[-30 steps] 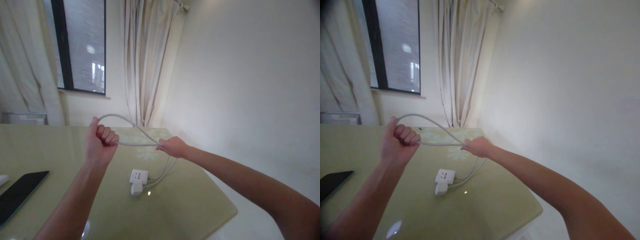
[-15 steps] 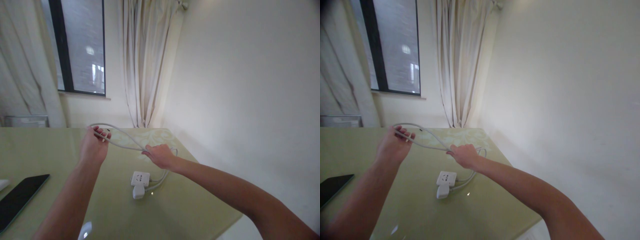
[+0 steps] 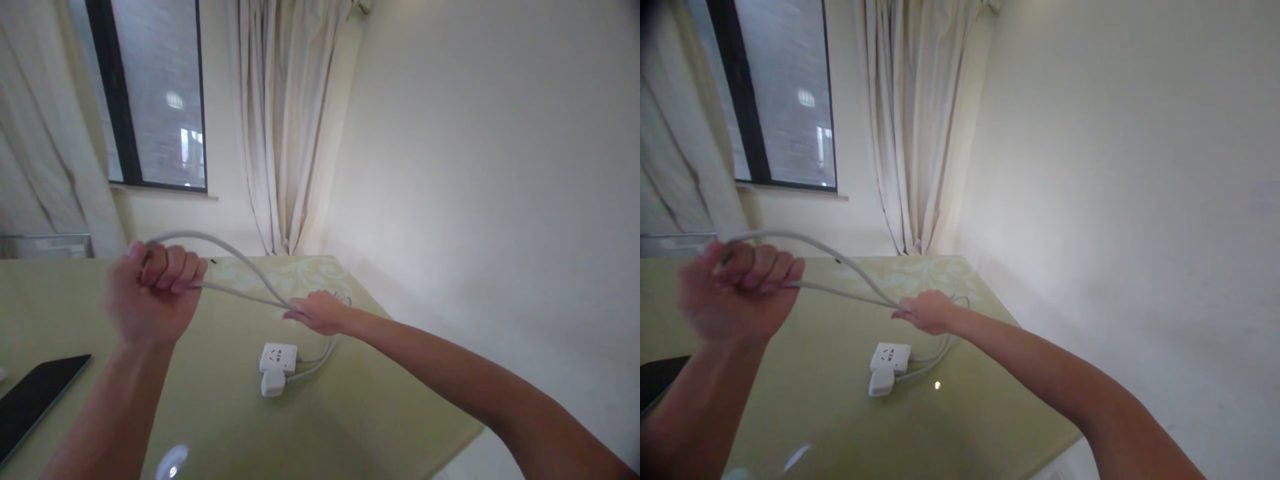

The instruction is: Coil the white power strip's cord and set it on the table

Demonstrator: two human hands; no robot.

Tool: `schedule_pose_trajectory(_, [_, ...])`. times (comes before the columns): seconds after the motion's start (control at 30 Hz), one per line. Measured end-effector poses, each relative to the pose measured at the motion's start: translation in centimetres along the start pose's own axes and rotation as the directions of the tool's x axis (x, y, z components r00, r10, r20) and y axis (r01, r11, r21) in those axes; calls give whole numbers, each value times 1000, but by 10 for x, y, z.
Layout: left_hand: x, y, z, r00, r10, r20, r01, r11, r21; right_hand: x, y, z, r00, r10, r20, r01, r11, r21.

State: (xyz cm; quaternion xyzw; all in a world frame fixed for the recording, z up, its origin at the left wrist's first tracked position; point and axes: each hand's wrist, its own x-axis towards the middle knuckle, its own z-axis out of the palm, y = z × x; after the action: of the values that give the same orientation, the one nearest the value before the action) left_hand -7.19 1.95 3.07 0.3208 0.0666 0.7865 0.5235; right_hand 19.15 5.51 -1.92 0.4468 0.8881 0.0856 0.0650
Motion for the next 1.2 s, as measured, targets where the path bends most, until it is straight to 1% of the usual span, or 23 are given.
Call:
schedule_pose_trajectory(0.03, [4, -6, -2, 997, 21, -73, -22, 1000, -13, 3, 0, -7, 998, 42, -37, -41, 999, 17])
schedule_pose_trajectory(0.07, [8, -15, -5, 988, 13, -153, -16, 1000, -21, 5, -1, -13, 995, 72, -71, -71, 997, 28])
schedule_pose_trajectory(0.1, [11, -25, -8, 973, -10, -229, 5, 1000, -21, 8, -2, -18, 992, 86, -97, -83, 996, 33])
schedule_pose_trajectory(0.13, [13, -35, -11, 962, -71, -264, 67, 997, -23, 10, -5, -21, 990, 85, -112, -82, 996, 34])
schedule_pose_trajectory(0.17, [15, -45, -13, 956, -166, -241, 163, 986, -36, 12, -9, -23, 991, 68, -114, -65, 997, 34])
schedule_pose_trajectory(0.2, [15, -54, -16, 947, -237, -215, 231, 971, -56, 13, -14, -23, 994, 38, -104, -35, 999, 32])
schedule_pose_trajectory(0.23, [15, -62, -17, 933, -302, -196, 293, 953, -73, 14, -18, -22, 996, 5, -89, -2, 1000, 25])
schedule_pose_trajectory(0.27, [14, -66, -18, 916, -347, -202, 336, 938, -86, 15, -22, -20, 997, -21, -72, 22, 1000, 11])
schedule_pose_trajectory(0.37, [13, -69, -20, 852, -408, -330, 399, 912, -98, 16, -31, -14, 998, -40, -48, 38, 998, -42])
schedule_pose_trajectory(0.4, [13, -66, -20, 835, -424, -350, 419, 903, -95, 16, -33, -12, 998, -39, -39, 37, 998, -47])
schedule_pose_trajectory(0.43, [13, -64, -20, 830, -447, -335, 442, 892, -94, 15, -34, -10, 999, -42, -19, 41, 998, -42])
schedule_pose_trajectory(0.53, [12, -55, -19, 854, -487, -185, 479, 873, -89, 13, -32, -9, 993, -92, 77, 92, 996, 6])
schedule_pose_trajectory(0.6, [10, -49, -16, 877, -466, -118, 458, 884, -91, 11, -25, -10, 985, -132, 108, 129, 991, 34])
schedule_pose_trajectory(0.7, [6, -43, -12, 906, -408, -110, 399, 912, -98, 8, -12, -16, 982, -172, 74, 166, 983, 76])
schedule_pose_trajectory(0.8, [3, -39, -8, 915, -387, -110, 380, 921, -87, 7, -2, -21, 980, -198, 33, 192, 972, 137])
schedule_pose_trajectory(0.9, [4, -36, -5, 927, -367, -77, 362, 929, -80, 8, 0, -24, 978, -205, 31, 196, 962, 193])
schedule_pose_trajectory(0.97, [7, -33, -5, 942, -319, -105, 309, 946, -101, 9, 0, -24, 978, -204, 43, 189, 955, 229])
schedule_pose_trajectory(1.03, [11, -29, -8, 953, -248, -172, 229, 966, -123, 10, 0, -22, 978, -200, 56, 180, 950, 255])
schedule_pose_trajectory(1.1, [13, -26, -13, 955, -189, -229, 168, 980, -109, 11, 1, -21, 978, -199, 64, 175, 948, 264])
schedule_pose_trajectory(1.2, [14, -25, -18, 952, -178, -249, 168, 984, -61, 12, 4, -17, 975, -216, 57, 193, 942, 274])
